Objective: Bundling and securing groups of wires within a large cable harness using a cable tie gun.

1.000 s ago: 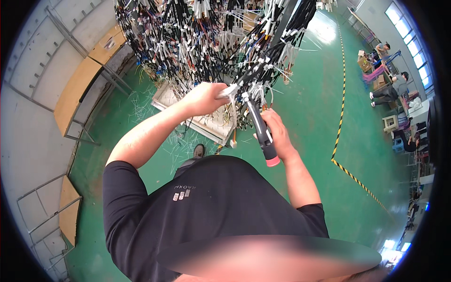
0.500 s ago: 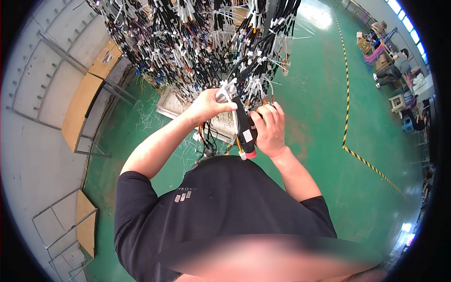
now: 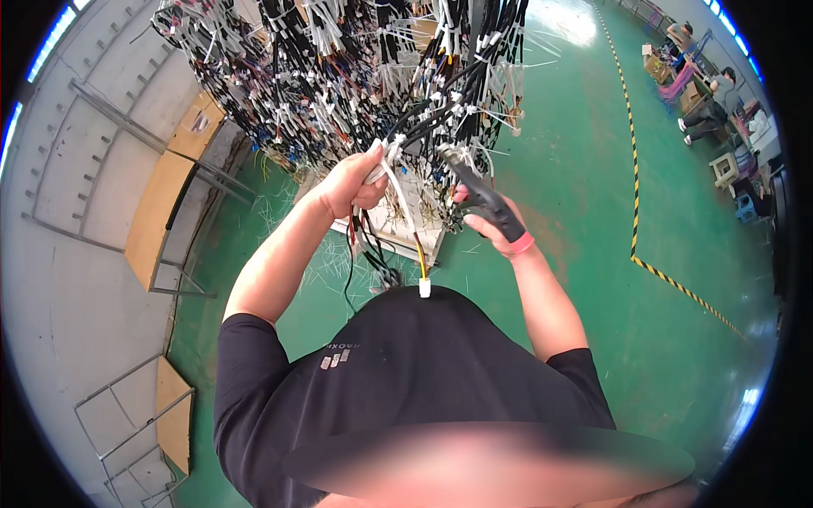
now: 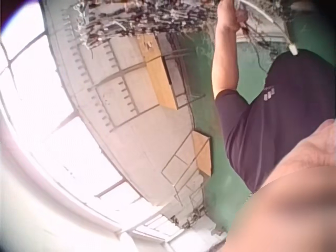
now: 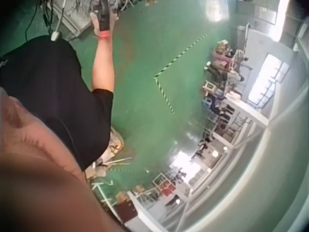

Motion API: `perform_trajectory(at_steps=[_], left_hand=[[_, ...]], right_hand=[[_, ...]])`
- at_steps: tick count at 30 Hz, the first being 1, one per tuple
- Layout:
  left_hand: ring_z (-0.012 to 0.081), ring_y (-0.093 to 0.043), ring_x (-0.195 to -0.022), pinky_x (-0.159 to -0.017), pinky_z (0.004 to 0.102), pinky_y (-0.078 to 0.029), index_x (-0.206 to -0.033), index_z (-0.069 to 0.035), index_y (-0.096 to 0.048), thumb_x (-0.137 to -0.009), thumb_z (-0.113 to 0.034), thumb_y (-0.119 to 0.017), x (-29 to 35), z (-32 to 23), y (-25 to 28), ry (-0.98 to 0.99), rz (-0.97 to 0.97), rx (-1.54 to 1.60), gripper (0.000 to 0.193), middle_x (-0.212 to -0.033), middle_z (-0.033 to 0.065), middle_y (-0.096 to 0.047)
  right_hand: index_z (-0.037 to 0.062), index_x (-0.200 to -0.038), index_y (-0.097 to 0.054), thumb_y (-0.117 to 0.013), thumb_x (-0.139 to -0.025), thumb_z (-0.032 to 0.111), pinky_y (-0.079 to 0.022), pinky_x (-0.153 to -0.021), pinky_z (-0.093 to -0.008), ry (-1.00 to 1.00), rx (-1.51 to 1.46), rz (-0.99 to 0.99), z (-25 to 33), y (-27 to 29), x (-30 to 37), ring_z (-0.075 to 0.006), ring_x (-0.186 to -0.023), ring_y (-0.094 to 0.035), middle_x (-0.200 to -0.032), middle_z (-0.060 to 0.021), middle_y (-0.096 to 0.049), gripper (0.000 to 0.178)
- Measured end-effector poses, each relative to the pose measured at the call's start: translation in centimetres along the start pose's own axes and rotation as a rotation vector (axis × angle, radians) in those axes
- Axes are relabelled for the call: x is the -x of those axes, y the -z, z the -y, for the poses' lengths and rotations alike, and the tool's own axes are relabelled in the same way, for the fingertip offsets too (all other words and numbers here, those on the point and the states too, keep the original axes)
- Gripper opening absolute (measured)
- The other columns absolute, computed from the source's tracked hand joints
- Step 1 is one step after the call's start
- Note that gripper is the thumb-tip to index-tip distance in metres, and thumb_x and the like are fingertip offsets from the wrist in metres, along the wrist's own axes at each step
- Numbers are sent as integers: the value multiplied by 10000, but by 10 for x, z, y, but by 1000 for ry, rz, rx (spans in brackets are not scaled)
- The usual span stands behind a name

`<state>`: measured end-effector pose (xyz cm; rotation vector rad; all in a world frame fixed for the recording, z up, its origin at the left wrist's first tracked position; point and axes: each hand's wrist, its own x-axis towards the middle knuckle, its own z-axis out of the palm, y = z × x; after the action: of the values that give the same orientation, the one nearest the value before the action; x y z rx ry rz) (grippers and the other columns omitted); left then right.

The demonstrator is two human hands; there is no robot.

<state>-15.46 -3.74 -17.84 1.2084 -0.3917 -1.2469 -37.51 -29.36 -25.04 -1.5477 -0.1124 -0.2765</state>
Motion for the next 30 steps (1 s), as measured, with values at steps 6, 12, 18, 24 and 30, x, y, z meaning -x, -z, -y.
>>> perform_trajectory(at_steps=[6, 12, 18, 24, 30], left_hand=[[70, -248, -411, -409, 262, -194, -750, -119, -481, -1122, -626, -375, 3, -3, -16, 18, 8, 75, 637, -524, -70, -321], [69, -252, -411, -408, 262, -201, -773, -106, -501, -1120, -632, -375, 9, -8, -21, 10, 14, 53, 642, -530, -62, -339], [65, -271, -426, -408, 257, -215, -765, -106, -477, -1117, -642, -363, 11, -11, -29, 16, -56, -81, 651, -547, -50, -351], [68, -260, -429, -411, 263, -192, -756, -110, -483, -1119, -614, -416, 12, -14, -26, 83, 0, -37, 625, -545, -55, -341], [66, -282, -420, -405, 256, -211, -768, -103, -507, -1119, -582, -454, 12, -15, -12, 40, -63, -12, 595, -543, -59, -362]], right_hand=[[25, -1442, -609, -745, -943, 120, -436, -1153, -400, 26, -61, 98, -13, -31, -8, -204, -1290, -623, -1304, -83, -714, 526], [23, -1439, -598, -727, -941, 108, -456, -1130, -389, 43, -9, 146, -2, -39, -10, -198, -1231, -636, -1268, -79, -707, 522], [5, -1425, -593, -793, -929, 97, -525, -1051, -352, 98, 106, 102, -1, -42, -11, -172, -1160, -661, -1229, -62, -705, 543], [11, -864, -649, -785, -875, 117, -486, -628, -354, 78, 456, -24, 27, -45, -6, -179, -671, -607, -747, -92, -612, 173], [18, -1176, -618, -752, -780, 33, -505, -962, -420, 389, 736, -82, 9, -24, -7, -361, -1108, -626, -1140, -168, -637, 418]])
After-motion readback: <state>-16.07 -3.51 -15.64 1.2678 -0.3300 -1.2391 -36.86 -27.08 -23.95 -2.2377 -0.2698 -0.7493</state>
